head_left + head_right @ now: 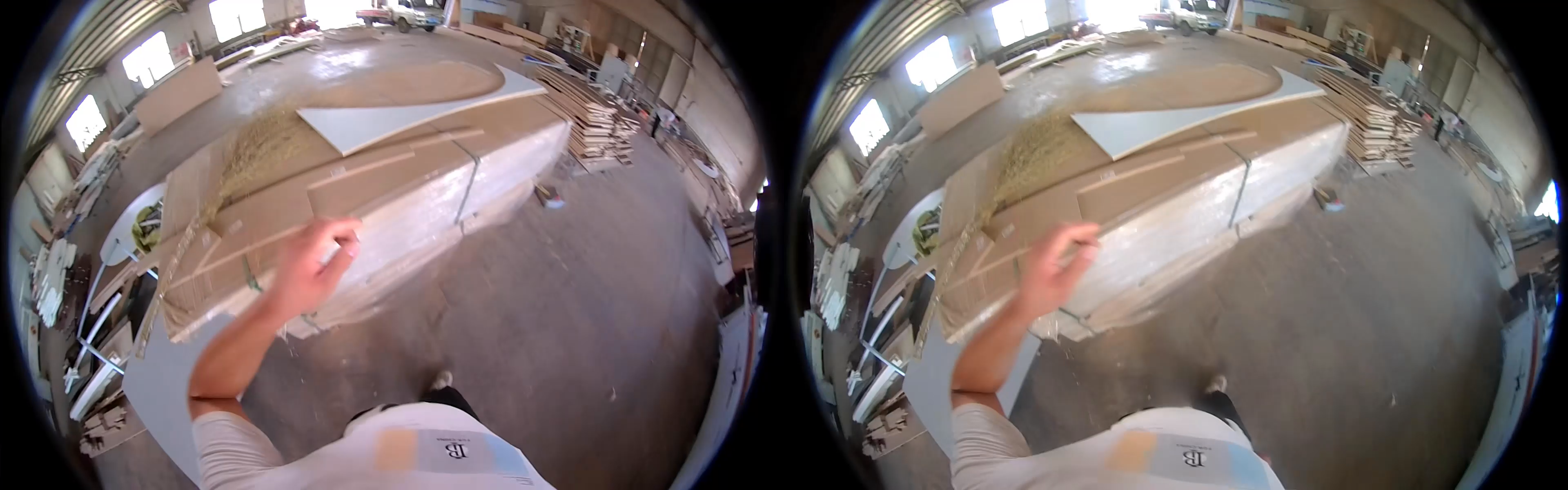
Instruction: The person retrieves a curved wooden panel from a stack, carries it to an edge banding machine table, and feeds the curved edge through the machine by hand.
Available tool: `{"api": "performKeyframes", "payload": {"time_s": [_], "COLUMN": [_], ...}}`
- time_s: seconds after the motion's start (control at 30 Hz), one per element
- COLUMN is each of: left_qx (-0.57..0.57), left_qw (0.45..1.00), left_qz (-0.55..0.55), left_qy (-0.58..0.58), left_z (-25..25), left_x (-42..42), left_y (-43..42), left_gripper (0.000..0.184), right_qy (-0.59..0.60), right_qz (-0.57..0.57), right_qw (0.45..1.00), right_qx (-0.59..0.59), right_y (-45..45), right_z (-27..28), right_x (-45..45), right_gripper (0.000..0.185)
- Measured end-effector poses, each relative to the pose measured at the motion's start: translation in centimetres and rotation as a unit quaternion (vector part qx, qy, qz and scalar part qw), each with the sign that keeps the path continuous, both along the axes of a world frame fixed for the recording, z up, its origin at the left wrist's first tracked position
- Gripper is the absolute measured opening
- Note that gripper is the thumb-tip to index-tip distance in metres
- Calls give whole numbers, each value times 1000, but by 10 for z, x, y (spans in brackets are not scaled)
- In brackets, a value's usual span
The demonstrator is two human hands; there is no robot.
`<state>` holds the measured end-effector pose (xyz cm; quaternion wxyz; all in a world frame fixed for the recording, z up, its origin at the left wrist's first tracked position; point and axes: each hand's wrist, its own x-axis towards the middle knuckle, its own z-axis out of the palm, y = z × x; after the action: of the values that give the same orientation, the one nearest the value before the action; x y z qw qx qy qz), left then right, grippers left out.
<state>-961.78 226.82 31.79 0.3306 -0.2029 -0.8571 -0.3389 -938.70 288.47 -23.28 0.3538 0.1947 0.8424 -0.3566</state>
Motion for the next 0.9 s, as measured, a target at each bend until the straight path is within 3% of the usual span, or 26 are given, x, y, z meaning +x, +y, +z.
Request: {"api": "performKeyframes", "payload": {"time_s": [0.1,0.13,0.2,0.23,0.27,0.3,0.33,0.43,0.53,0.57,0.6,0.67,0.7,0.73,0.83,0.87,0.9], "left_qx": [128,166,184,193,188,181,173,172,85,-10,62,203,261,84,313,351,288], "left_qw": [969,956,936,922,916,908,899,892,851,834,820,770,757,784,716,700,696], "left_qz": [24,30,93,123,162,199,235,317,439,433,429,430,452,378,461,469,500], "left_qy": [-209,-239,-286,-311,-316,-320,-326,-274,-275,-340,-374,-425,-394,-486,-420,-407,-428], "left_z": [-112,-134,-177,-186,-185,-185,-186,-236,-264,-283,-281,-274,-324,-358,-362,-368,-374], "left_x": [-144,-181,-252,-279,-314,-341,-365,-491,-590,-631,-643,-667,-694,-710,-736,-740,-742], "left_y": [-28,-44,-80,-93,-103,-114,-127,-198,-259,-296,-303,-315,-353,-395,-391,-399,-407], "left_gripper": [25,27,30,32,33,35,37,36,33,33,37,44,49,51,64,69,75], "right_qy": [63,99,150,163,171,170,159,216,197,138,78,95,101,106,104,100,105], "right_qz": [218,335,528,370,194,6,-184,-195,-217,-289,-364,-234,-256,-281,-355,-374,-377], "right_qw": [971,927,788,899,965,983,953,945,931,912,880,960,954,947,920,911,909], "right_qx": [76,137,279,170,54,-66,-183,-146,-217,-258,-297,-124,-118,-114,-132,-143,-145], "right_y": [43,55,59,62,57,46,39,20,46,29,12,-4,-11,-17,-25,-24,-24], "right_z": [-28,-24,41,67,97,124,142,162,88,111,126,127,138,152,175,177,177], "right_x": [-165,-222,-341,-386,-445,-491,-522,-623,-674,-686,-673,-678,-686,-692,-724,-740,-755], "right_gripper": [36,35,37,36,36,36,35,34,35,34,32,32,31,30,30,31,31]}}
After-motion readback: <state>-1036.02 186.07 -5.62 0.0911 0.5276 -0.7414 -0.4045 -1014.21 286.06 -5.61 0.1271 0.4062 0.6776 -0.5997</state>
